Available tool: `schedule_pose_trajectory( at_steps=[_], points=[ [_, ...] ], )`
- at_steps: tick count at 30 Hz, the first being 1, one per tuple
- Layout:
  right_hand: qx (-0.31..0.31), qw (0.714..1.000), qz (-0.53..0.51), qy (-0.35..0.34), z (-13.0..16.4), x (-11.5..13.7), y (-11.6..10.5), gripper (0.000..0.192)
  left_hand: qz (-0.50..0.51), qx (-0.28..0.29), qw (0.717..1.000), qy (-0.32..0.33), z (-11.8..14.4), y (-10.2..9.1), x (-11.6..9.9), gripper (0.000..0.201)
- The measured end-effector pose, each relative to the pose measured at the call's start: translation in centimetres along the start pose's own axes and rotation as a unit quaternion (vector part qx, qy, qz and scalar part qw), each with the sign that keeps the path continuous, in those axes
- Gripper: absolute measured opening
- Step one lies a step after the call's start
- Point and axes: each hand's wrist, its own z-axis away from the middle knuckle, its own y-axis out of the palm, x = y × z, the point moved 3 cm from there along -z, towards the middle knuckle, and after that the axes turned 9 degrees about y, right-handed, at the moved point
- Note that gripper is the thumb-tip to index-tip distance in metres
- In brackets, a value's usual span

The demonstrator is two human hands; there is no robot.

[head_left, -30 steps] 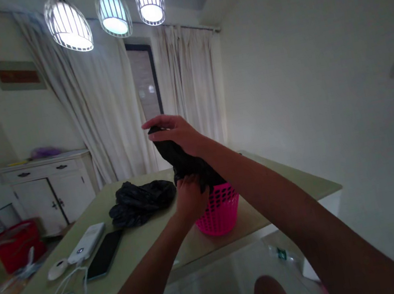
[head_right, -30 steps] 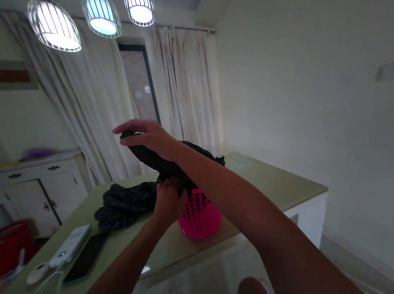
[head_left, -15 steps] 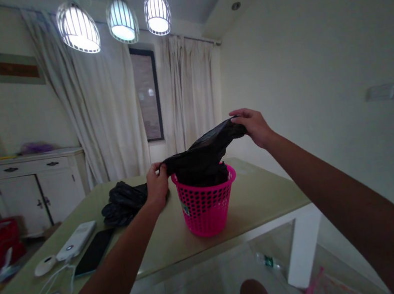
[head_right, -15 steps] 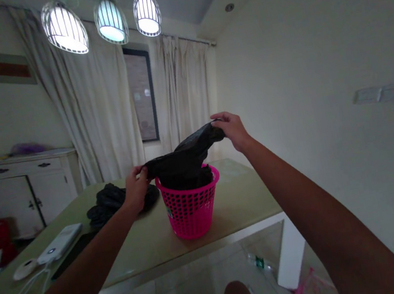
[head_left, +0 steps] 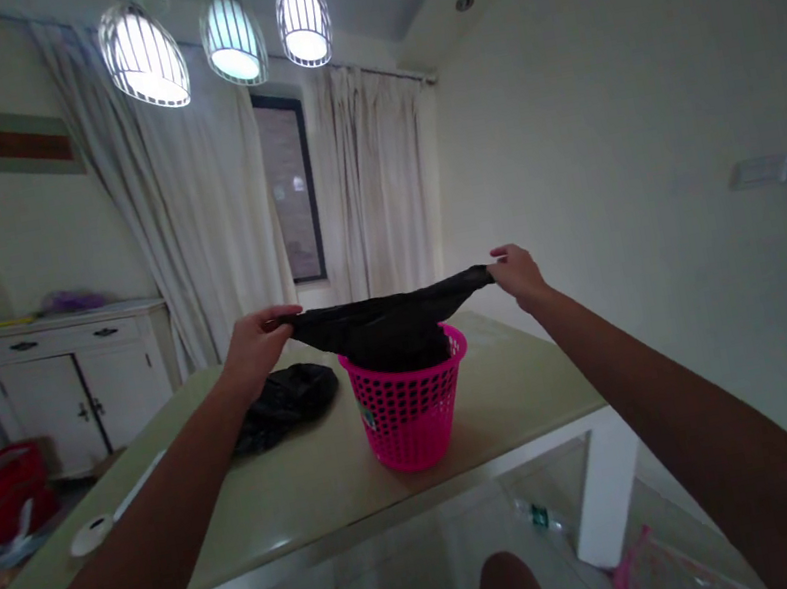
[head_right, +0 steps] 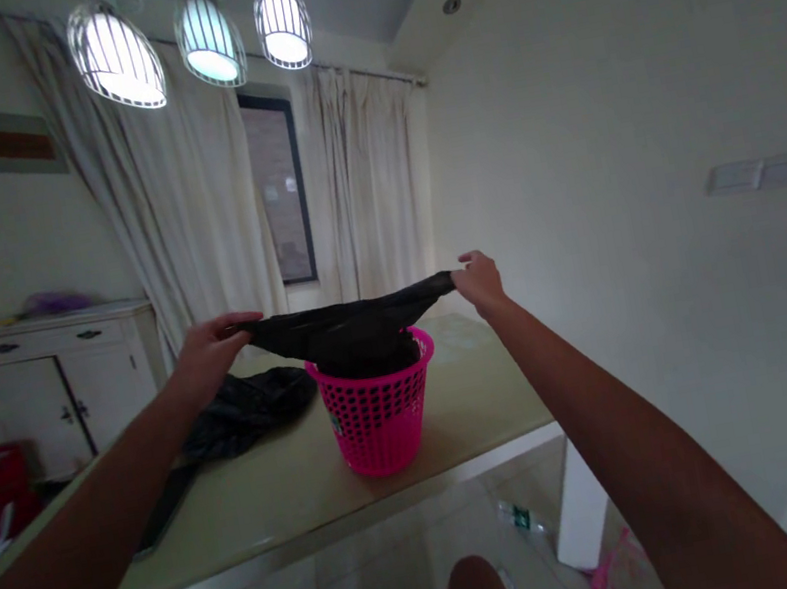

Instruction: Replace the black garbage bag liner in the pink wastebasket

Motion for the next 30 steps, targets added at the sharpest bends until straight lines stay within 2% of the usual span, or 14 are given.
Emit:
schedule_pose_trajectory(
  at_steps=[3, 5, 7, 8, 10, 12, 14, 15, 18, 20, 22, 24, 26, 30],
  points=[
    [-0.026, 0.983, 0.015, -0.181, 4.2, 2.8, 1.4, 0.059, -0.007, 0.01, 0.999, 0.041, 1.2, 1.8, -1.5, 0.036],
    [0.095, 0.924, 0.007, -0.37, 8.4, 5.5, 4.1, 0.064, 0.042, 0.016, 0.994, 0.095, 1.9, 4.0, -3.7, 0.035],
    [0.238, 0.864, 0.035, -0.443, 12.0, 7.2, 7.3, 0.089, 0.116, 0.072, 0.981, 0.136, 2.6, 6.0, -5.8, 0.038],
    [0.291, 0.846, 0.06, -0.442, 13.2, 7.6, 8.7, 0.091, 0.148, 0.107, 0.972, 0.148, 2.9, 6.5, -6.5, 0.043],
    [0.351, 0.834, 0.116, -0.411, 14.3, 7.6, 11.0, 0.063, 0.189, 0.13, 0.96, 0.163, 3.1, 6.2, -6.7, 0.054],
    [0.351, 0.846, 0.149, -0.372, 14.2, 7.1, 12.3, 0.031, 0.197, 0.07, 0.964, 0.162, 3.0, 4.4, -5.4, 0.064],
    [0.318, 0.866, 0.158, -0.352, 14.1, 6.8, 12.8, 0.025, 0.17, 0.013, 0.977, 0.127, 3.2, 2.9, -3.1, 0.075],
    [0.303, 0.871, 0.16, -0.352, 14.2, 6.8, 12.9, 0.025, 0.142, 0.024, 0.985, 0.098, 3.5, 2.8, -1.9, 0.081],
    [0.295, 0.849, 0.178, -0.401, 15.3, 7.6, 13.2, 0.025, 0.108, 0.126, 0.985, 0.054, 5.1, 5.4, 0.1, 0.085],
    [0.307, 0.821, 0.186, -0.444, 15.6, 8.0, 13.1, 0.031, 0.171, 0.107, 0.979, 0.036, 5.9, 7.8, 0.3, 0.052],
    [0.309, 0.808, 0.218, -0.452, 14.4, 7.5, 12.5, 0.044, 0.289, 0.024, 0.957, -0.023, 5.8, 9.4, 0.1, 0.033],
    [0.292, 0.811, 0.29, -0.415, 11.5, 5.9, 11.1, 0.052, 0.396, -0.07, 0.91, -0.099, 5.1, 9.8, 0.2, 0.037],
    [0.265, 0.818, 0.375, -0.346, 7.8, 3.8, 9.0, 0.047, 0.439, -0.117, 0.879, -0.144, 4.3, 9.5, 0.5, 0.041],
    [0.23, 0.89, 0.323, -0.223, 1.6, 0.7, 4.1, 0.026, 0.358, -0.097, 0.92, -0.127, 3.7, 8.8, 1.1, 0.039]
  ],
)
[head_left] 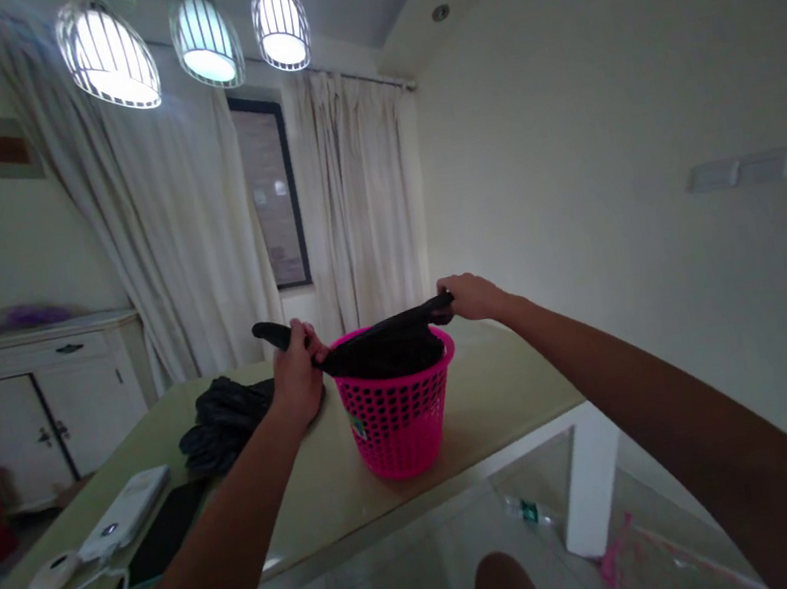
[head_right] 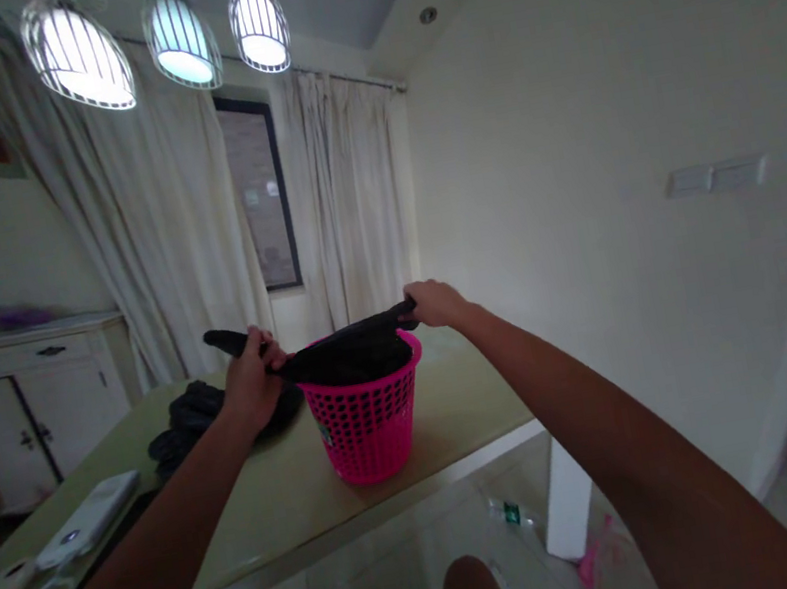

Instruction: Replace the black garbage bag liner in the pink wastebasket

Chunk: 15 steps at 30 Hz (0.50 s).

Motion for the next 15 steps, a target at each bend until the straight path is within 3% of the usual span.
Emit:
schedule_pose_trajectory(
  at_steps=[2, 4, 6, 8, 11, 13, 15],
  points=[
    [-0.039, 0.984, -0.174, -0.002, 0.1, -2.2, -1.2, 0.025, -0.073, 0.02, 0.997, 0.028, 0.1, 0.0, 0.3, 0.037],
    [-0.083, 0.92, -0.382, -0.009, 0.6, -3.8, -1.9, 0.028, -0.138, 0.045, 0.988, 0.057, 0.3, 0.2, 0.4, 0.036],
    [-0.125, 0.848, -0.514, 0.024, 1.5, -4.9, -1.8, 0.027, -0.197, 0.065, 0.975, 0.078, 0.5, 0.4, 0.3, 0.036],
    [-0.121, 0.82, -0.55, 0.103, 2.4, -5.5, -0.8, 0.02, -0.251, 0.083, 0.959, 0.099, 0.7, 0.6, -0.1, 0.037],
    [-0.037, 0.786, -0.578, 0.216, 3.1, -5.0, 0.9, 0.019, -0.32, 0.141, 0.928, 0.129, 0.9, 1.3, -0.4, 0.041],
    [-0.034, 0.751, -0.629, 0.199, 3.0, -4.0, 0.9, 0.018, -0.359, 0.196, 0.9, 0.151, 1.1, 1.9, -0.3, 0.045],
    [-0.076, 0.724, -0.677, 0.108, 2.6, -2.8, -0.3, 0.018, -0.403, 0.251, 0.864, 0.168, 1.2, 2.5, 0.0, 0.044]
  ],
)
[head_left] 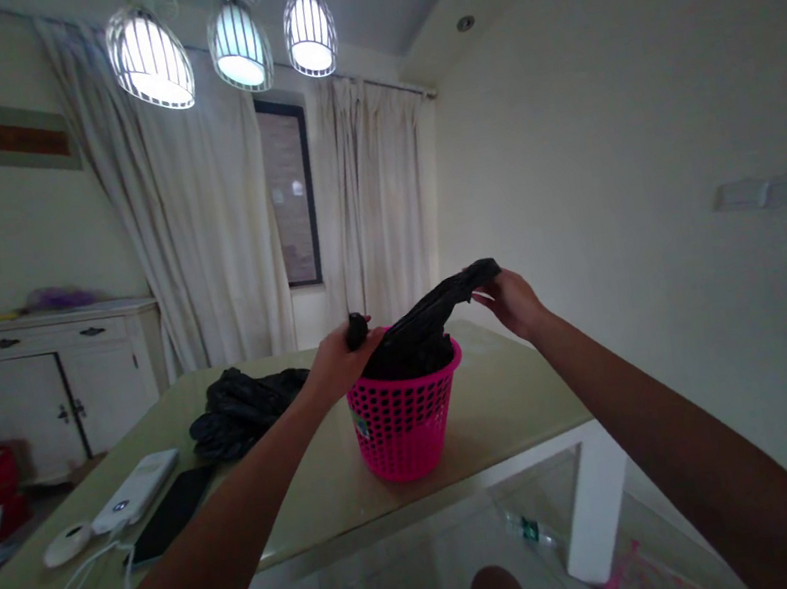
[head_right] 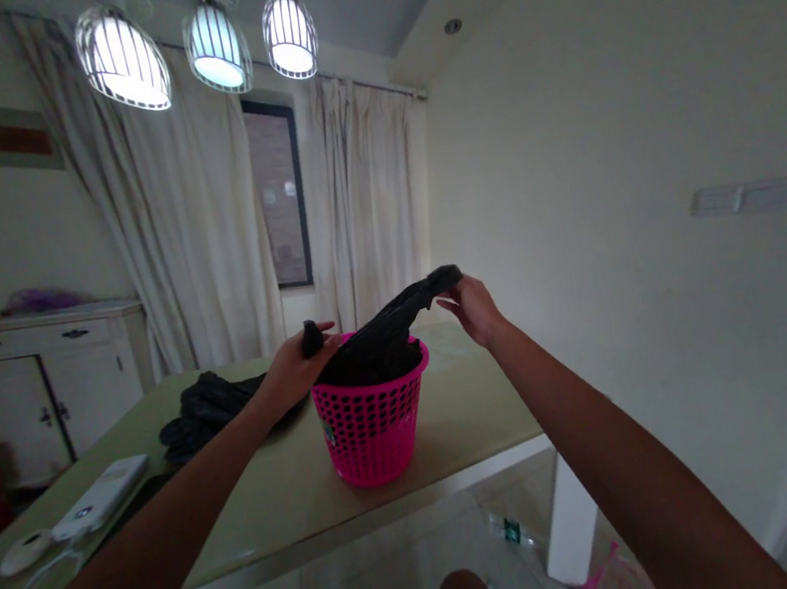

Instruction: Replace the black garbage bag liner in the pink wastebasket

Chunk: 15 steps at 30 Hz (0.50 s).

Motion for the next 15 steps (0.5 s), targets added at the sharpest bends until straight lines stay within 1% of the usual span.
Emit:
schedule_pose_trajectory(
  at_steps=[1, 2, 4, 6, 8, 10, 13, 14, 15],
  points=[
    [0.018, 0.999, -0.025, -0.043, 0.0, 0.8, 0.5, 0.022, -0.028, 0.03, 0.999, 0.01, -0.1, 0.3, 0.0, 0.04],
    [0.036, 0.996, -0.043, -0.069, -0.1, 1.5, 0.9, 0.027, -0.058, 0.059, 0.996, 0.015, -0.2, 0.6, 0.0, 0.035],
    [0.055, 0.993, -0.065, -0.079, -0.2, 2.6, 1.4, 0.033, -0.115, 0.109, 0.987, 0.02, -0.3, 0.9, 0.0, 0.03],
    [0.069, 0.993, -0.065, -0.071, -0.1, 3.1, 1.6, 0.036, -0.153, 0.131, 0.979, 0.039, -0.4, 1.0, -0.1, 0.028],
    [0.075, 0.993, -0.034, -0.079, -0.1, 3.2, 1.7, 0.035, -0.163, 0.121, 0.977, 0.064, -0.4, 0.9, -0.3, 0.021],
    [0.068, 0.994, 0.006, -0.08, -0.1, 3.0, 1.3, 0.031, -0.14, 0.088, 0.984, 0.064, -0.4, 0.5, -0.3, 0.02],
    [0.046, 0.998, 0.036, -0.034, -0.2, 2.1, -0.3, 0.028, -0.07, 0.031, 0.997, 0.013, -0.5, -0.1, 0.4, 0.032],
    [0.053, 0.998, 0.044, -0.01, -0.2, 1.7, -0.8, 0.031, -0.047, 0.013, 0.999, -0.003, -0.5, -0.3, 0.7, 0.035],
    [0.073, 0.996, 0.057, 0.014, 0.0, 1.2, -1.4, 0.037, -0.024, -0.001, 1.0, -0.013, -0.5, -0.5, 1.0, 0.039]
  ],
)
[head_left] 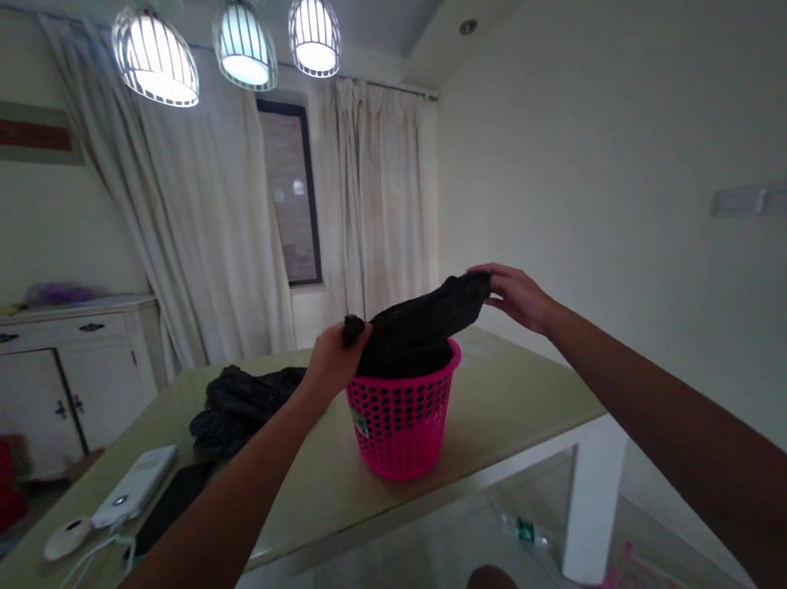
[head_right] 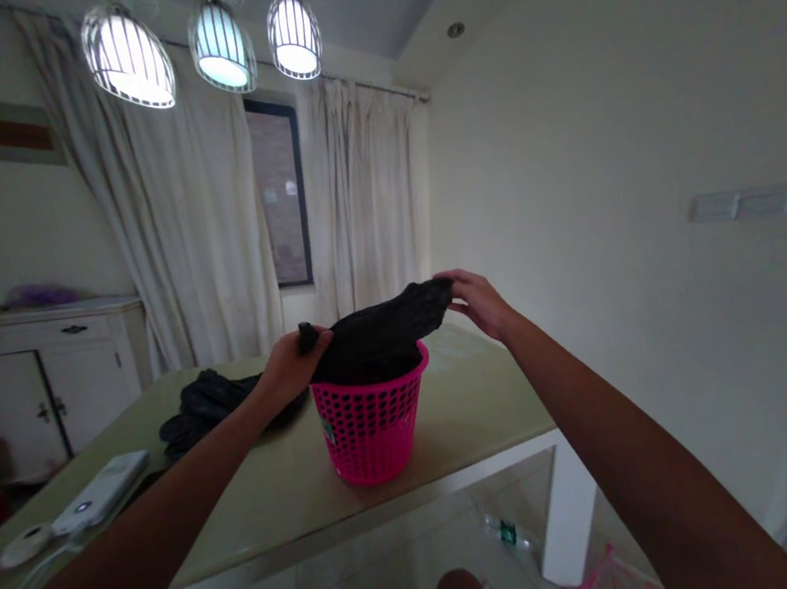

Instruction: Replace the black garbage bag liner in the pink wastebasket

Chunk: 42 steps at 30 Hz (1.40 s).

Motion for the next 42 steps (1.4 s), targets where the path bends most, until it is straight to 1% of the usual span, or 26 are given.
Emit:
schedule_pose_trajectory(
  at_steps=[3, 4, 6, 8, 10, 12, 13, 14, 16, 17, 18, 20, 22, 24, 26, 28, 29, 30, 31, 33, 34, 36, 37, 38, 40, 42],
  points=[
    [0.105, 0.991, 0.06, 0.064, 1.0, -1.9, -0.5, 0.057, 0.07, -0.034, 0.997, -0.012, 0.0, -0.3, 0.4, 0.045],
    [0.137, 0.984, 0.075, 0.082, 1.3, -2.6, -0.4, 0.057, 0.09, -0.043, 0.995, -0.017, 0.1, -0.4, 0.4, 0.045],
    [0.184, 0.974, 0.085, 0.102, 1.9, -3.6, 0.3, 0.048, 0.114, -0.056, 0.992, -0.029, 0.2, -0.4, 0.3, 0.046],
    [0.201, 0.971, 0.077, 0.099, 2.1, -4.1, 1.5, 0.044, 0.125, -0.045, 0.991, -0.026, 0.4, -0.2, 0.0, 0.051],
    [0.188, 0.975, 0.078, 0.085, 1.7, -4.0, 2.8, 0.049, 0.098, -0.01, 0.995, 0.009, 0.7, 0.0, -0.7, 0.06],
    [0.146, 0.984, 0.085, 0.062, 0.9, -3.3, 3.9, 0.047, 0.022, 0.048, 0.996, 0.065, 1.0, 0.3, -1.3, 0.066],
    [0.114, 0.989, 0.08, 0.046, 0.6, -2.8, 4.2, 0.044, -0.025, 0.08, 0.993, 0.087, 1.1, 0.5, -1.5, 0.062],
    [0.074, 0.995, 0.063, 0.026, 0.2, -2.1, 4.3, 0.04, -0.065, 0.11, 0.987, 0.1, 1.2, 0.7, -1.6, 0.051],
    [0.005, 1.0, 0.003, -0.017, 0.0, -0.7, 3.9, 0.028, -0.103, 0.135, 0.981, 0.094, 1.4, 0.9, -1.3, 0.026],
    [-0.007, 0.999, -0.028, -0.037, 0.1, -0.2, 3.5, 0.023, -0.103, 0.127, 0.983, 0.08, 1.4, 0.9, -1.1, 0.021],
    [-0.001, 0.997, -0.05, -0.053, 0.3, 0.2, 3.0, 0.024, -0.094, 0.109, 0.988, 0.063, 1.3, 0.7, -0.8, 0.022],
    [0.038, 0.996, -0.05, -0.065, 0.9, 0.4, 2.0, 0.046, -0.066, 0.064, 0.995, 0.033, 1.2, 0.4, -0.2, 0.028],
    [0.055, 0.998, -0.011, -0.035, 1.7, -0.4, 1.0, 0.062, -0.044, 0.036, 0.998, 0.012, 1.1, 0.3, 0.2, 0.033],
    [0.056, 0.998, 0.03, 0.019, 2.2, -1.9, 0.7, 0.064, -0.033, 0.026, 0.999, 0.006, 1.0, 0.4, 0.3, 0.035],
    [0.086, 0.994, 0.042, 0.044, 2.5, -3.1, 2.0, 0.067, -0.021, 0.048, 0.998, 0.021, 0.9, 1.0, -0.1, 0.03],
    [0.134, 0.99, 0.014, 0.032, 2.5, -3.7, 4.6, 0.069, -0.006, 0.094, 0.995, 0.045, 1.0, 2.1, -0.7, 0.025],
    [0.148, 0.989, -0.013, 0.024, 2.3, -3.9, 6.1, 0.067, 0.008, 0.109, 0.993, 0.052, 1.0, 2.5, -1.0, 0.029],
    [0.148, 0.988, -0.045, 0.021, 2.0, -4.0, 7.7, 0.063, 0.029, 0.11, 0.992, 0.054, 1.1, 2.8, -1.2, 0.041],
    [0.133, 0.988, -0.078, 0.026, 1.7, -4.0, 9.1, 0.057, 0.057, 0.096, 0.992, 0.049, 1.2, 3.0, -1.3, 0.058],
    [0.084, 0.988, -0.124, 0.045, 0.8, -4.3, 11.6, 0.042, 0.136, 0.047, 0.989, 0.031, 1.4, 2.8, -1.4, 0.091],
    [0.057, 0.99, -0.122, 0.05, 0.3, -4.5, 12.5, 0.035, 0.182, 0.026, 0.983, 0.017, 1.5, 2.6, -1.4, 0.098],
    [0.018, 0.999, -0.041, 0.025, -0.3, -4.8, 13.9, 0.025, 0.269, 0.006, 0.963, -0.018, 1.5, 2.3, -1.2, 0.097],
    [0.004, 1.0, 0.03, -0.008, -0.5, -4.8, 14.4, 0.022, 0.304, -0.001, 0.952, -0.038, 1.4, 2.2, -1.1, 0.097],
    [-0.007, 0.993, 0.109, -0.048, -0.5, -4.8, 14.9, 0.021, 0.327, -0.01, 0.943, -0.057, 1.3, 2.2, -1.0, 0.096],
    [0.0, 0.96, 0.253, -0.12, -0.2, -4.8, 15.9, 0.02, 0.343, -0.027, 0.935, -0.082, 1.0, 2.3, -0.9, 0.085],
    [0.039, 0.92, 0.356, -0.157, 0.3, -4.7, 16.7, 0.02, 0.34, -0.032, 0.935, -0.098, 0.6, 2.5, -0.9, 0.077]
  ],
)
